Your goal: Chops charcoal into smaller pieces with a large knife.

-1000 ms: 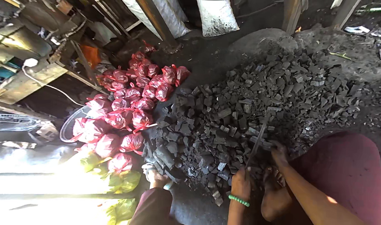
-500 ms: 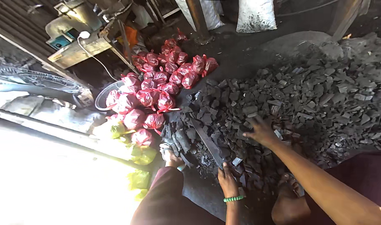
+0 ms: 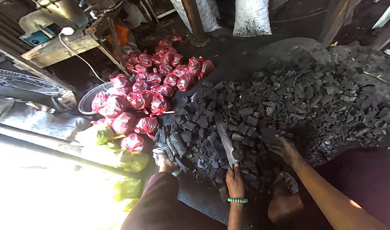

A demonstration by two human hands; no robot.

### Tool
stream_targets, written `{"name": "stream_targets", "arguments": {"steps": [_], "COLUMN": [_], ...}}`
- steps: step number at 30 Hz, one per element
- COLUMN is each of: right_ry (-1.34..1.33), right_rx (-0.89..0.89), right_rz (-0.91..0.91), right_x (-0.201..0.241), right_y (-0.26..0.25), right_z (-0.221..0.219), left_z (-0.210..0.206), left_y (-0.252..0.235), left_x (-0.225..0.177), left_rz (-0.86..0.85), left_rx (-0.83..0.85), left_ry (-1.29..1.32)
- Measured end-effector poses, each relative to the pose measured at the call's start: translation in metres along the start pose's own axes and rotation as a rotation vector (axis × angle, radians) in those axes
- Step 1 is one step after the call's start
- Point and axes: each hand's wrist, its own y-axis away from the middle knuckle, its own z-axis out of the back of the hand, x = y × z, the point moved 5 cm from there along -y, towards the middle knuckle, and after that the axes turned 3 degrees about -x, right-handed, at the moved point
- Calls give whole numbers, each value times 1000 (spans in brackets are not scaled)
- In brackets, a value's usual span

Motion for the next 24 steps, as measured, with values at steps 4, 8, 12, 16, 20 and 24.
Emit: {"name": "stream_targets", "arguments": {"steps": [4,8,12,16,20,24], "right_ry": [-8,232,774,856,899,978], "right_rx": [-327,-312,-101,-58,-134,-70], "right_rz": [-89,-69,158,149,146,90], "right_x": [-32,-38,-35,-41,-39,-51], "right_y": [3,3,-6,-9,-9,-18], "right_z": [67,69,49,47,53,55], "left_z": [-15,-28,-35,-44,-60,-70], "left_y": [10,15,20,21,23,28], "left_x": [-2,4,6,18,30,39], "left_rz": [-9,-19,-76,-103,-47,26], "left_rx": [125,249,358,482,641,696], "left_ry": [-161,-310,-520,-725,-987,-1170]}}
